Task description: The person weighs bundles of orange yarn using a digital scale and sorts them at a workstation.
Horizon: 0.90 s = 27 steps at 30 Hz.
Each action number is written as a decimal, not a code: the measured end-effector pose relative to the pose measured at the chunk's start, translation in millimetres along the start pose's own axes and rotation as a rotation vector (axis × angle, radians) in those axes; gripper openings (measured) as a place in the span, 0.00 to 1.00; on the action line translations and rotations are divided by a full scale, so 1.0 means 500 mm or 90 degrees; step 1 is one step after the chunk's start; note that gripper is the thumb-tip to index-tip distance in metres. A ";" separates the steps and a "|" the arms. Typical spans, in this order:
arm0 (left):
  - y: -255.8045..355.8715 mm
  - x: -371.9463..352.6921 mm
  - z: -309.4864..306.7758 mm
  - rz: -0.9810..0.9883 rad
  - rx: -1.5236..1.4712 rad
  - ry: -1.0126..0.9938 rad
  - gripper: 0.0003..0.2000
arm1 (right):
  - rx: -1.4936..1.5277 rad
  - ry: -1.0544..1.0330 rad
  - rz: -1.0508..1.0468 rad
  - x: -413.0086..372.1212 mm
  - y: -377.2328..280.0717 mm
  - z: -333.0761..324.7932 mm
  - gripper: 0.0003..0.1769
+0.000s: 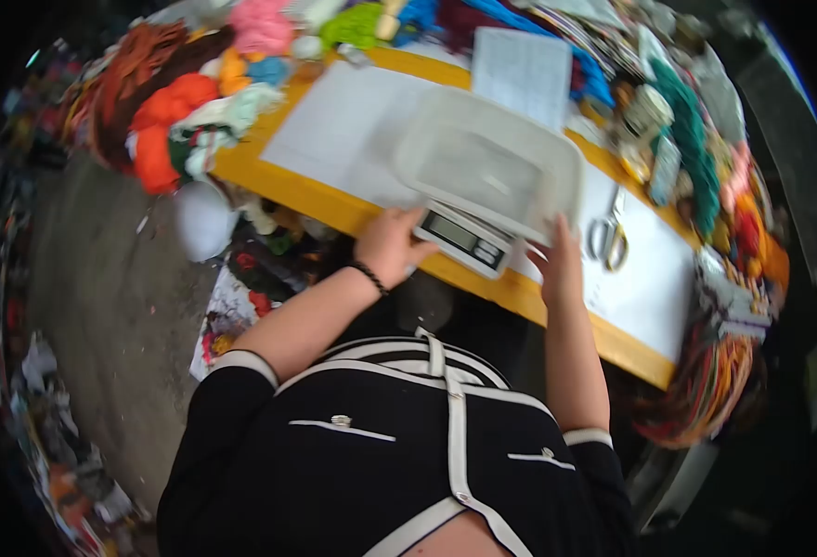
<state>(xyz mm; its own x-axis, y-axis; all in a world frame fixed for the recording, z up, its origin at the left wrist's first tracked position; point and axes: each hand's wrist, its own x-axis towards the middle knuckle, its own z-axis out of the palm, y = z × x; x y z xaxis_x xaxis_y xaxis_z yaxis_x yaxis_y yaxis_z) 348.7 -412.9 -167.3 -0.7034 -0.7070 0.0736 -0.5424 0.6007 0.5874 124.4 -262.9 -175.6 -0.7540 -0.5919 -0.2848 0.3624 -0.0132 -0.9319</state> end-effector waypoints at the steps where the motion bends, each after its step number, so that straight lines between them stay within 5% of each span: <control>1: 0.001 -0.001 0.003 -0.002 0.005 0.004 0.23 | 0.020 -0.010 0.005 0.000 0.003 -0.003 0.34; 7: -0.087 0.012 -0.011 0.084 -0.199 0.005 0.18 | 0.014 0.058 -0.011 -0.051 -0.011 -0.014 0.40; 9: -0.159 0.020 -0.071 0.083 -0.175 0.123 0.14 | 0.029 0.127 -0.073 -0.058 0.009 -0.059 0.39; 11: -0.243 0.051 -0.196 -0.063 -0.152 0.213 0.10 | -0.038 0.183 -0.148 -0.094 -0.001 -0.079 0.33; 12: -0.304 0.076 -0.255 -0.035 -0.030 0.352 0.08 | -0.071 0.200 -0.202 -0.112 0.003 -0.097 0.32; 15: -0.565 0.152 -0.457 -0.004 0.239 0.470 0.18 | -0.102 0.311 -0.246 -0.154 -0.024 -0.107 0.29; 19: -0.645 0.202 -0.635 -0.185 0.385 0.451 0.26 | -0.144 0.371 -0.274 -0.184 -0.044 -0.106 0.27; 22: -0.677 0.227 -0.669 -0.319 0.457 0.232 0.29 | -0.138 0.406 -0.279 -0.190 -0.045 -0.088 0.25; 27: -0.702 0.226 -0.681 -0.273 0.452 0.284 0.25 | -0.178 0.429 -0.297 -0.202 -0.050 -0.027 0.24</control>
<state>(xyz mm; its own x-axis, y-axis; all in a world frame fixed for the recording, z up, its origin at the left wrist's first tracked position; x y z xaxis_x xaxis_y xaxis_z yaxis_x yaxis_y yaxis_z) 615.9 -830.6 -90.8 -0.2176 -0.9098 0.3533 -0.9708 0.2393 0.0184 183.8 -191.9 -126.6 -0.9881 0.0294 0.1511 -0.1469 0.1145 -0.9825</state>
